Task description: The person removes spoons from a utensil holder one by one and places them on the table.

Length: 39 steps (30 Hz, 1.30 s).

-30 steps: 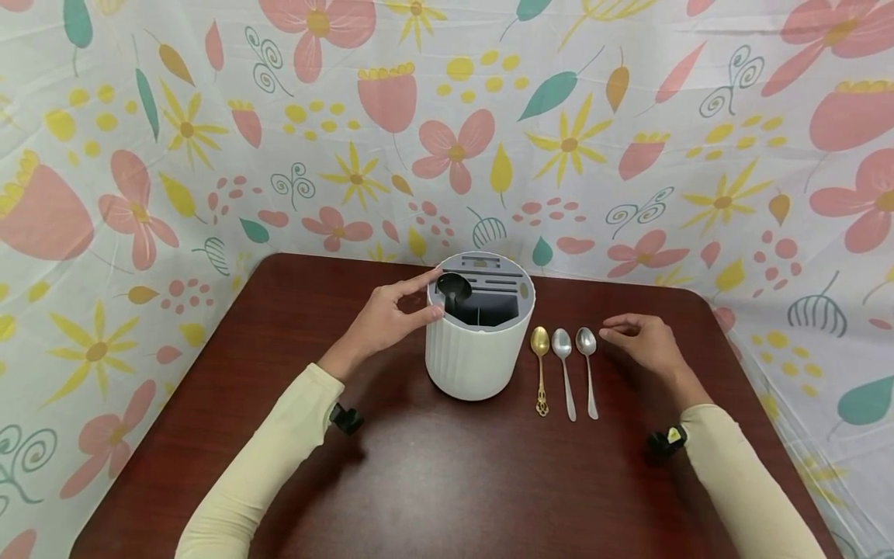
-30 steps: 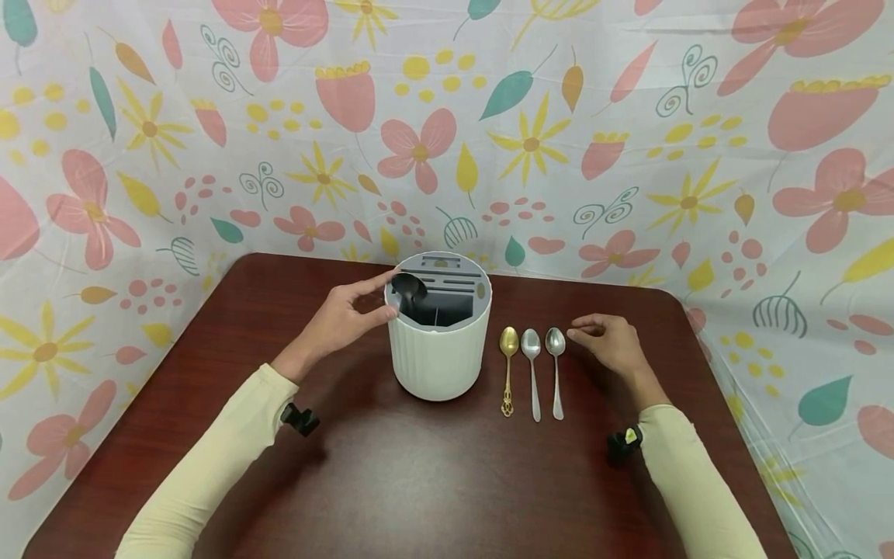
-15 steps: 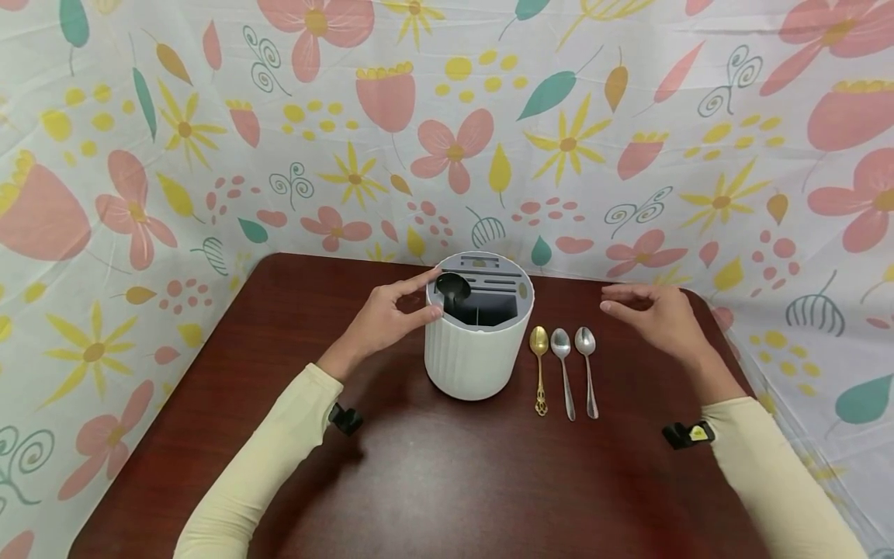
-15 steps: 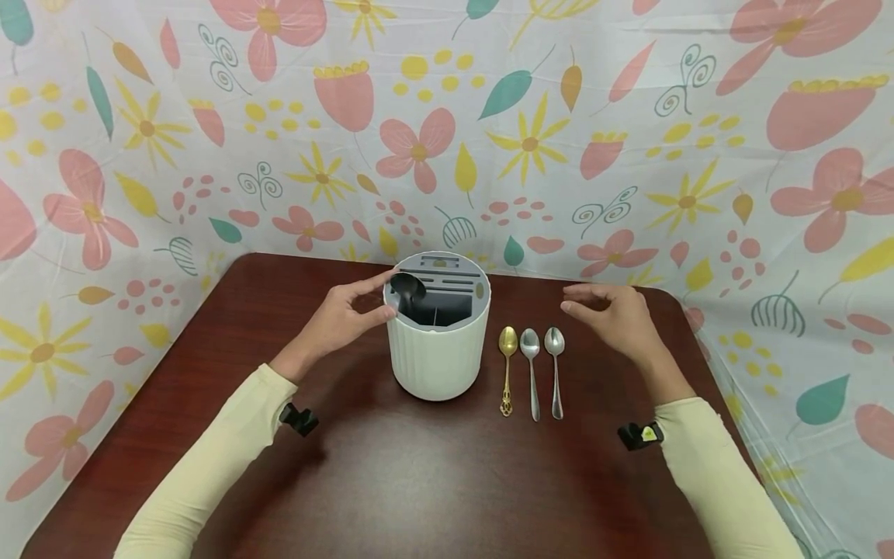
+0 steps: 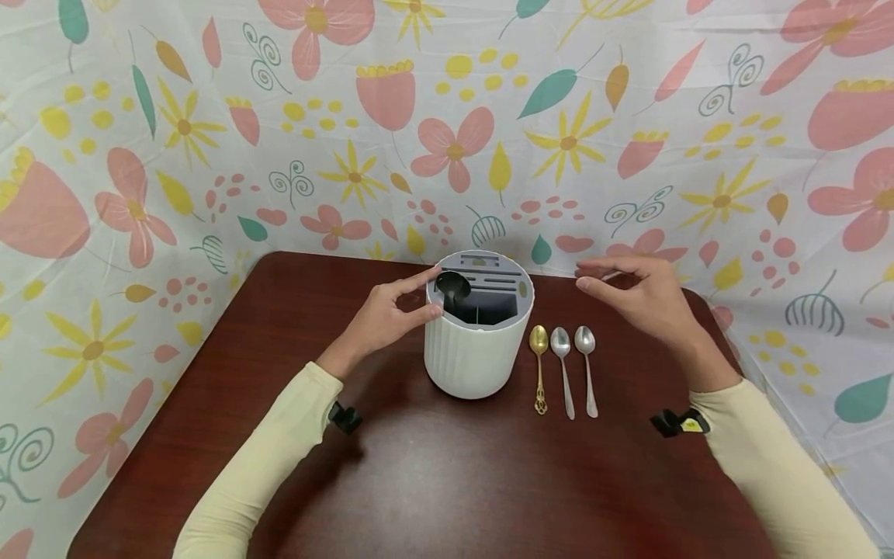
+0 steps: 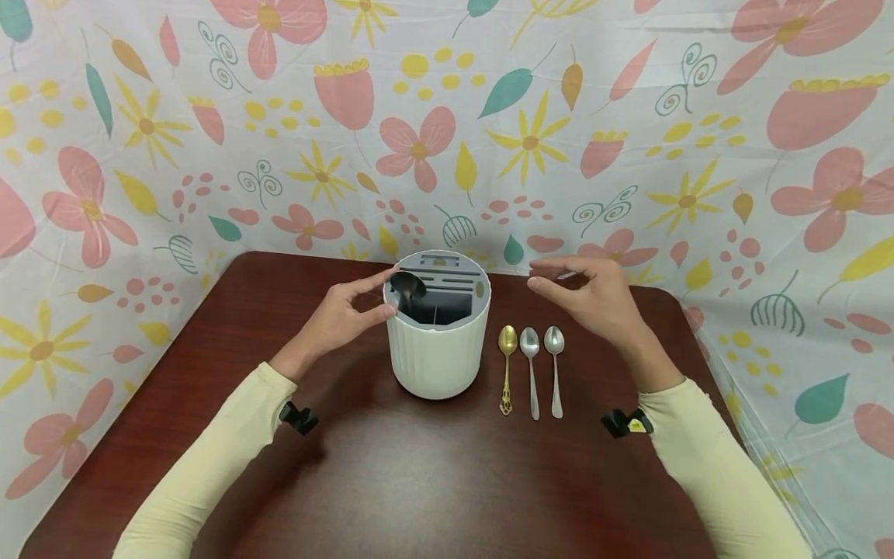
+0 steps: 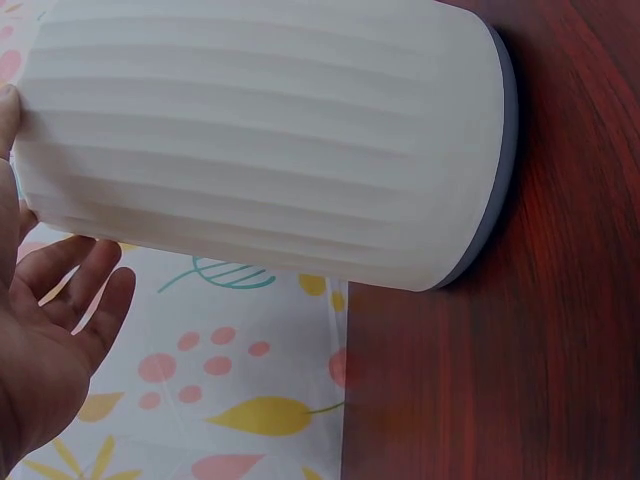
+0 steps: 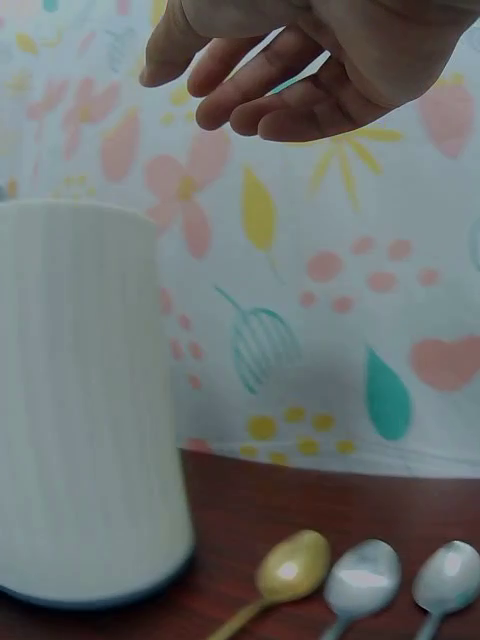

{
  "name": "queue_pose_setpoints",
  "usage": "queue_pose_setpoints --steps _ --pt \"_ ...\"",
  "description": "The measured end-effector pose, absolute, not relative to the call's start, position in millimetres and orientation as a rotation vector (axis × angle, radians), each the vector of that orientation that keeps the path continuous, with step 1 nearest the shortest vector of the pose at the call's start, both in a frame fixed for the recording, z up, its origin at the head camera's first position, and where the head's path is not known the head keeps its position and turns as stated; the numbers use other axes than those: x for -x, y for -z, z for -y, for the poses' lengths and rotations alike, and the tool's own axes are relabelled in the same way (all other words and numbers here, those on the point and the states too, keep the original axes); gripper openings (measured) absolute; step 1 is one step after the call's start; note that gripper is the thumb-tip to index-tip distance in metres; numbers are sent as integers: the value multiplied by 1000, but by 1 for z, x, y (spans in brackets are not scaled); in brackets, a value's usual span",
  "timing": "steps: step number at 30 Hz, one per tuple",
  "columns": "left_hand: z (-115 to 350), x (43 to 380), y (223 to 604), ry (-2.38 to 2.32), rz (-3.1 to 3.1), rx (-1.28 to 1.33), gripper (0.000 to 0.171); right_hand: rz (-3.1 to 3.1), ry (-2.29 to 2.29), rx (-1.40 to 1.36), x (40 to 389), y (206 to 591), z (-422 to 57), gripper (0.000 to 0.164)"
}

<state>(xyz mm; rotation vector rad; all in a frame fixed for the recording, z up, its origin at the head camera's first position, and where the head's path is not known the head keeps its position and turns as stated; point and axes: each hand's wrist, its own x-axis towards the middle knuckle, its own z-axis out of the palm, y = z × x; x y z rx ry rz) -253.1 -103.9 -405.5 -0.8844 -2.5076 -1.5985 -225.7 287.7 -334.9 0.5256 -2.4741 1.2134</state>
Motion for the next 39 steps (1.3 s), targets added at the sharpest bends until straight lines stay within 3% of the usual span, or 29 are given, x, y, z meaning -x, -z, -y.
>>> queue_pose_setpoints --steps 12,39 --pt "104 252 405 1590 2513 881 60 2418 -1348 -660 226 316 -240 24" --pt "104 253 406 1601 2505 874 60 2452 -1298 -900 248 328 -173 22"
